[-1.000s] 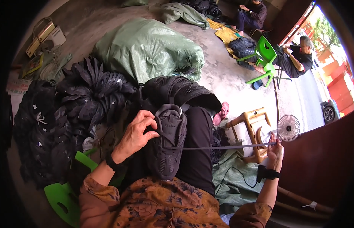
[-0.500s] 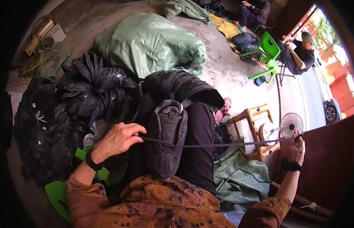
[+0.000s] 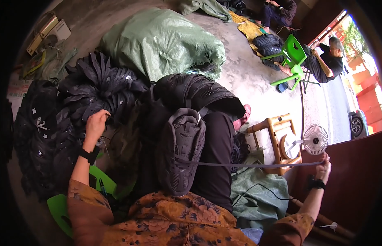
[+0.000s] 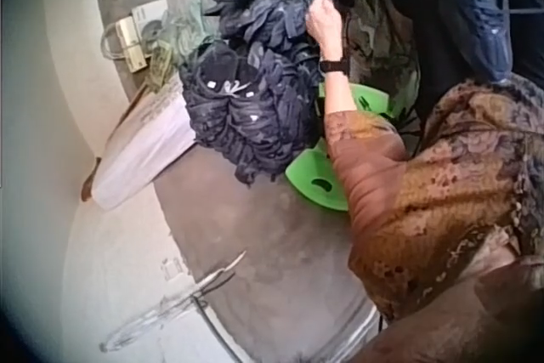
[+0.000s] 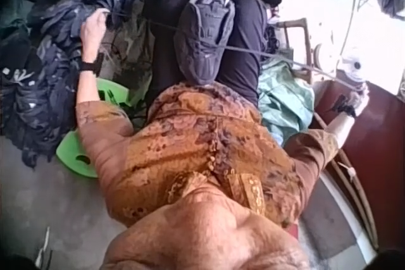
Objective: Lacing a dark grey athletic shoe.
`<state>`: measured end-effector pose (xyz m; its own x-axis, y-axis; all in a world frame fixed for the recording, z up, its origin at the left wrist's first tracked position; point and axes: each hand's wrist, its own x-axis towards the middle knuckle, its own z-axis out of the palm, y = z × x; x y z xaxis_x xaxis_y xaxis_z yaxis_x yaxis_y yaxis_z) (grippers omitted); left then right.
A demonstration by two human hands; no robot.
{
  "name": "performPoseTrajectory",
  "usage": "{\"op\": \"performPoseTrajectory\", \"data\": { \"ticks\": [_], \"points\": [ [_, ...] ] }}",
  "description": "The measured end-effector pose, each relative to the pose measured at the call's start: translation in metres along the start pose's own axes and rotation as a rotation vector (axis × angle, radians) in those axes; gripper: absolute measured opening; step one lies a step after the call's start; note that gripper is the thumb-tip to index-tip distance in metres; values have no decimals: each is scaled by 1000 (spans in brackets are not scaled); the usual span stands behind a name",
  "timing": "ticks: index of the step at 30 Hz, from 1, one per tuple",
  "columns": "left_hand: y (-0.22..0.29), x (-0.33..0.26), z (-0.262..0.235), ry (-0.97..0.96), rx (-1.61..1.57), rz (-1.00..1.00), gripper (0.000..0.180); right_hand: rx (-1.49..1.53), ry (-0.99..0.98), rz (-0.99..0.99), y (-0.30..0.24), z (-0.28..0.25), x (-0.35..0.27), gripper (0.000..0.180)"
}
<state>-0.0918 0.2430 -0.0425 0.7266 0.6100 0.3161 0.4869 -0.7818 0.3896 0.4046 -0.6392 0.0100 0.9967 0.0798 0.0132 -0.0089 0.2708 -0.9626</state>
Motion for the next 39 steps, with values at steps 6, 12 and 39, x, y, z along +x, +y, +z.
{"op": "performPoseTrajectory", "data": {
  "ticks": [6,12,39],
  "points": [
    [-27,26,-30,-120,-1758,-658,20,-1,-8,512,135,199,-89,18],
    [-267,4,-140,141,-1926,-551,30,-552,-280,240,152,397,-189,26],
    [216,-76,12,22,-613,277,15,-865,-702,-147,131,473,-274,15]
  ]
}}
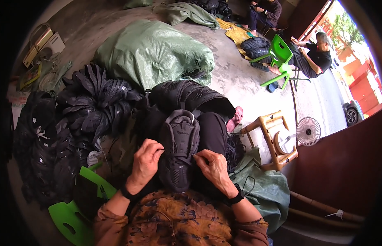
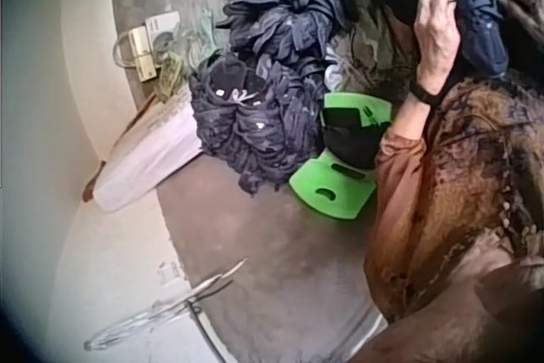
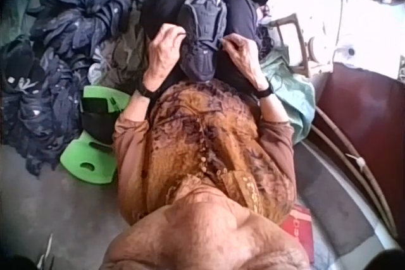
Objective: Lacing a dark grey athletic shoe.
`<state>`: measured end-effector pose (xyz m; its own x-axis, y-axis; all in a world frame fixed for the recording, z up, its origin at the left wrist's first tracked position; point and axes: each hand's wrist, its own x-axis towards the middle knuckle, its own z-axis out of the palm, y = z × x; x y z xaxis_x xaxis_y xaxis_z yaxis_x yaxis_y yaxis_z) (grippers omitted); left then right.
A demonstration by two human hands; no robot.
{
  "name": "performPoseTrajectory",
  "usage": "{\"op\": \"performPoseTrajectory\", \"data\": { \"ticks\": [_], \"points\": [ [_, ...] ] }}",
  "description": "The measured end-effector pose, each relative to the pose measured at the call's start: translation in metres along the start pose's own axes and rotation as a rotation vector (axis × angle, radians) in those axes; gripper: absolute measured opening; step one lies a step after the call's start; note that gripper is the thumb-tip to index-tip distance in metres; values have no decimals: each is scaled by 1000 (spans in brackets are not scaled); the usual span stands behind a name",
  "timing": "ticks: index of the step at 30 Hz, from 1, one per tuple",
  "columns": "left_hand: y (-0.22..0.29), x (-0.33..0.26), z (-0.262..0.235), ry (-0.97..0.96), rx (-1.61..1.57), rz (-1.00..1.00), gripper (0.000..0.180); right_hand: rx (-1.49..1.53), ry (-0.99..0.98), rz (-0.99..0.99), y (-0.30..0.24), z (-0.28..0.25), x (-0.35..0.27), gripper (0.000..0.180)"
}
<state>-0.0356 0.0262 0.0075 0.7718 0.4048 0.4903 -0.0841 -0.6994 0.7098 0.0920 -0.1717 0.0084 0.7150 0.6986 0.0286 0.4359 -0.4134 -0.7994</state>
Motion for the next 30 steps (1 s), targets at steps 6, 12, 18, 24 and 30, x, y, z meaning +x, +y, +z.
{"op": "performPoseTrajectory", "data": {
  "ticks": [6,12,18,24,30],
  "points": [
    [6,-16,3,-33,147,101,26,-309,102,-201,-19,7,6,14],
    [4,-15,-4,61,-176,-226,15,-147,-136,-85,-1,-3,28,27],
    [9,-4,-6,-36,-56,-128,11,-145,-147,-172,-1,3,18,23],
    [28,11,-11,-236,395,76,11,-46,-95,-107,-2,8,14,23],
    [46,17,2,-390,773,250,10,-101,-97,-161,2,8,16,24]
  ]
}}
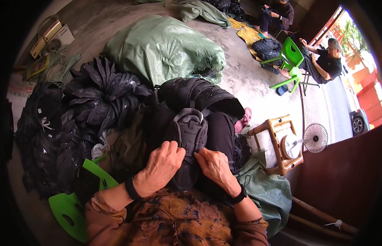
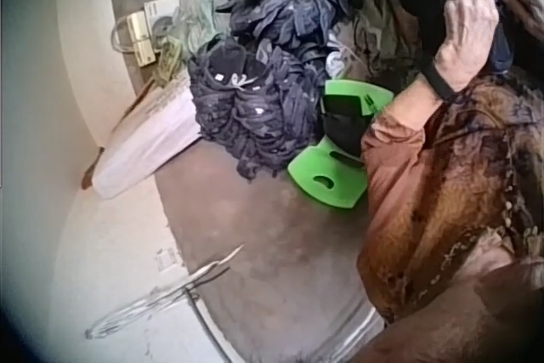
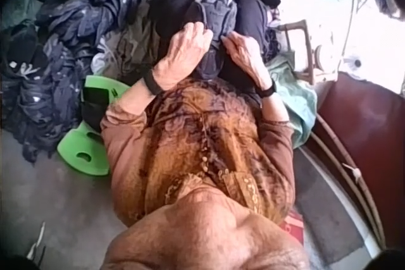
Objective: Lacing a dark grey athletic shoe.
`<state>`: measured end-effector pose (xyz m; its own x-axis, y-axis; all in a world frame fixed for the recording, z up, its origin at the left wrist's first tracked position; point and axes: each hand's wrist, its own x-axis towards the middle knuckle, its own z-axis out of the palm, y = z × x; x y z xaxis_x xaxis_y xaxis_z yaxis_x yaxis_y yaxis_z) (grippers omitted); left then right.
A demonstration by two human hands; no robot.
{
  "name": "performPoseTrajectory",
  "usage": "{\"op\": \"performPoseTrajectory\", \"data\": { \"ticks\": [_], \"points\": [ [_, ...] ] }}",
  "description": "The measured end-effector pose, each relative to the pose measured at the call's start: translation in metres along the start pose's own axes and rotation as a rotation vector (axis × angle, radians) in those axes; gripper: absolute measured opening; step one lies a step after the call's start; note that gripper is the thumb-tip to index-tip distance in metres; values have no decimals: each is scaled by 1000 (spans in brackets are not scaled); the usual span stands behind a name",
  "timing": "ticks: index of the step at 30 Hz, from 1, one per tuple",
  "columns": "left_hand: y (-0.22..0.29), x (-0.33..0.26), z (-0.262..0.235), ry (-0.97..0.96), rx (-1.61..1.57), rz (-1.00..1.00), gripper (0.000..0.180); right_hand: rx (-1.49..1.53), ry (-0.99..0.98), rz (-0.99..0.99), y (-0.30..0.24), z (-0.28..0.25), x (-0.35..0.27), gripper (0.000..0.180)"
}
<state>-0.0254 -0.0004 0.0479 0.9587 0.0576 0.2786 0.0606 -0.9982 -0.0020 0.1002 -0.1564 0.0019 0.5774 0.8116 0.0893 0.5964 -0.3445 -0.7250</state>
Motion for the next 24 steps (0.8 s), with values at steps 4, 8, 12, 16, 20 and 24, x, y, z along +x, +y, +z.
{"op": "performPoseTrajectory", "data": {
  "ticks": [4,8,12,16,20,24],
  "points": [
    [-14,6,4,-72,-143,42,9,30,9,-9,0,-1,0,26],
    [-2,1,9,-52,-33,6,10,-37,-37,-21,1,-3,-1,22],
    [-31,13,-6,106,-102,315,5,-369,118,-205,-13,-25,12,42],
    [-51,19,-6,39,-218,446,5,-478,-123,-614,3,-39,35,49],
    [-56,24,3,-96,-291,403,6,-554,-225,-743,-4,-58,56,33],
    [-58,28,10,-111,-310,324,4,-588,-370,-784,3,-52,68,27]
  ]
}}
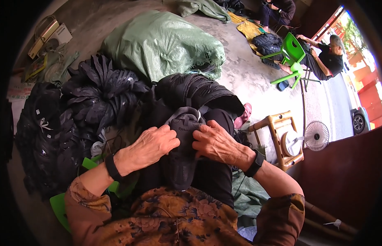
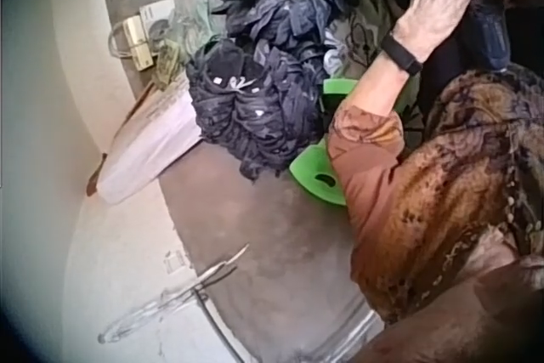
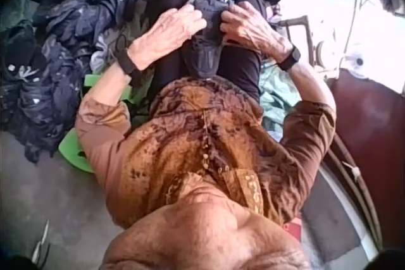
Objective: Lacing a dark grey athletic shoe.
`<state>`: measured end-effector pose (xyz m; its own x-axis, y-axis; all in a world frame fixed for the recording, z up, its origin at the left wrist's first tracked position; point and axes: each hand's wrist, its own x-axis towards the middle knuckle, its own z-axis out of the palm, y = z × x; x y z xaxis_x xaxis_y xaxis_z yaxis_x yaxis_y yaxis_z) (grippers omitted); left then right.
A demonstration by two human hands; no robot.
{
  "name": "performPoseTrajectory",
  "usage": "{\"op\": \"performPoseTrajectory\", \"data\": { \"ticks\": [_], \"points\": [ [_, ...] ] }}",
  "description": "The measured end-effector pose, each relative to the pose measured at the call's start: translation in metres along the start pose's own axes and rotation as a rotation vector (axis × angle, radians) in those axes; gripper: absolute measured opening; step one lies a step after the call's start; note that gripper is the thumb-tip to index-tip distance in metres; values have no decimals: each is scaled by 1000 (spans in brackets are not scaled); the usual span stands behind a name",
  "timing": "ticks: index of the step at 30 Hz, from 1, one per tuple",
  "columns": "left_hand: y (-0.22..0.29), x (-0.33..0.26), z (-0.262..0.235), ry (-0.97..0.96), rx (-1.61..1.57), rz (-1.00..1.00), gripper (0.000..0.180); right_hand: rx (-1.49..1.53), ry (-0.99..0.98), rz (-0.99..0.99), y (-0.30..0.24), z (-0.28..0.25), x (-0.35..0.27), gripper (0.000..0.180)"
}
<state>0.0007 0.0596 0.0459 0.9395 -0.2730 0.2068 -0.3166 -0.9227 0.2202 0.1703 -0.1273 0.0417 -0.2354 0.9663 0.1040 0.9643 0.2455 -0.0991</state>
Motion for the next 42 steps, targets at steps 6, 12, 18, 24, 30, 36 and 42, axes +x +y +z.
{"op": "performPoseTrajectory", "data": {
  "ticks": [6,12,18,24,30,36,42],
  "points": [
    [7,0,1,-65,-57,-39,19,127,-92,213,-13,14,1,10],
    [7,-4,7,-96,-289,-194,16,734,-73,563,-13,5,9,7],
    [15,-8,14,28,-430,-242,13,311,554,702,132,-37,-151,17],
    [13,-11,20,87,-403,-246,16,-256,1068,990,93,-156,-390,18],
    [2,-2,8,-113,-404,-167,18,1198,1178,1244,78,-23,-344,6],
    [-5,0,12,-141,-413,-109,11,1228,413,1077,-12,4,-88,14],
    [7,-9,15,-54,-511,-260,13,1379,8,814,-37,-7,-44,15]
  ]
}}
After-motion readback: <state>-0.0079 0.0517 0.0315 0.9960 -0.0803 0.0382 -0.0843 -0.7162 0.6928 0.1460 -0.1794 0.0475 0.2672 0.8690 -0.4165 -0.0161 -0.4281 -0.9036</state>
